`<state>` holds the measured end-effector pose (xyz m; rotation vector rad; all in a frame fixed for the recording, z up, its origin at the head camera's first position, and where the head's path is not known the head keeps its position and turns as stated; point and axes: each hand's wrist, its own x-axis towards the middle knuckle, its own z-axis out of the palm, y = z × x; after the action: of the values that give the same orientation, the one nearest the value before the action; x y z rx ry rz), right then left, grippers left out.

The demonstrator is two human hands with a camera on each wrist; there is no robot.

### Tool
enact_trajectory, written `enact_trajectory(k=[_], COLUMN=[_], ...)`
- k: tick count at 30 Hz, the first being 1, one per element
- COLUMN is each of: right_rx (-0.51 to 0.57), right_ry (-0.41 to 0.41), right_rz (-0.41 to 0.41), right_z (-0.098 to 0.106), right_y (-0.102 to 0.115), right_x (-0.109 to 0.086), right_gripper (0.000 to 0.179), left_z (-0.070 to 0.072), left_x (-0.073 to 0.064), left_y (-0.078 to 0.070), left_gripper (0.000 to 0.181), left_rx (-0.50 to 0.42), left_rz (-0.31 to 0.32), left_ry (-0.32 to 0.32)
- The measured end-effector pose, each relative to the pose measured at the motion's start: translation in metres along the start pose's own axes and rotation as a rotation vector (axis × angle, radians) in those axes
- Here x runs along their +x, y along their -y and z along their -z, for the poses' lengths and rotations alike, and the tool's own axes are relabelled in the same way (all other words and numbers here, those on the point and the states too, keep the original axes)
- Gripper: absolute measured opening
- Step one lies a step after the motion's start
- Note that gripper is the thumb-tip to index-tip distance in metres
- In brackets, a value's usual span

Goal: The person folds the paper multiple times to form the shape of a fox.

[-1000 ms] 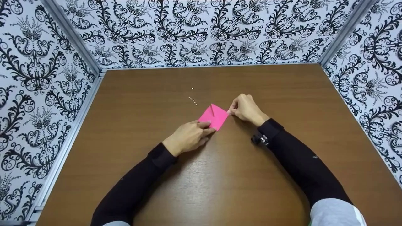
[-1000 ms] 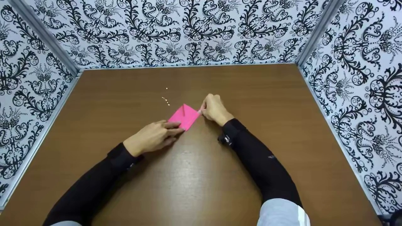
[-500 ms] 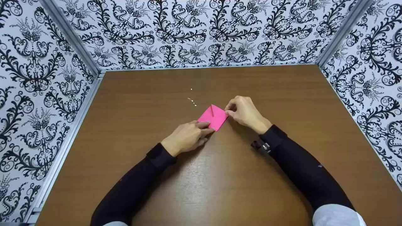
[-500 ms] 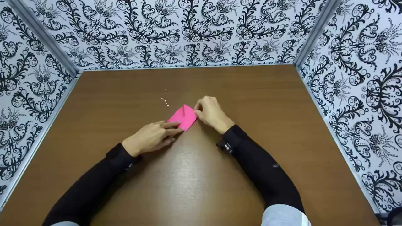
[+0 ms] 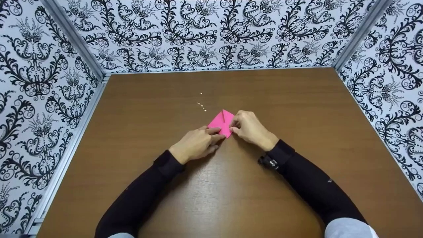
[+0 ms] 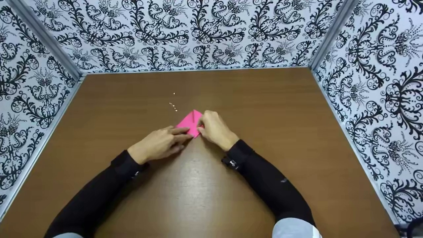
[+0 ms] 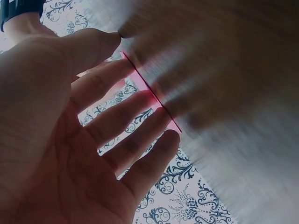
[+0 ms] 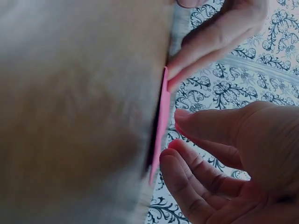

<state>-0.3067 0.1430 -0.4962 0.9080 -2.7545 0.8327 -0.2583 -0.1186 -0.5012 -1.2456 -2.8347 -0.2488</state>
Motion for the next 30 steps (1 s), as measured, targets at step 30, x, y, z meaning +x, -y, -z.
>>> enact_trajectory(k=[30], right_rx=[-0.031], right_ry=[0.083], right_rz=[-0.034], right_z=[0.0], right_y=[0.004], right_x=[0.003], right_gripper=[0.007], left_z=[0.006], left_x=[0.035], left_y=[-0.004], left_gripper=[0.013], left_rx=[-0.124], left_rz=[0.145], left_ry=[-0.162])
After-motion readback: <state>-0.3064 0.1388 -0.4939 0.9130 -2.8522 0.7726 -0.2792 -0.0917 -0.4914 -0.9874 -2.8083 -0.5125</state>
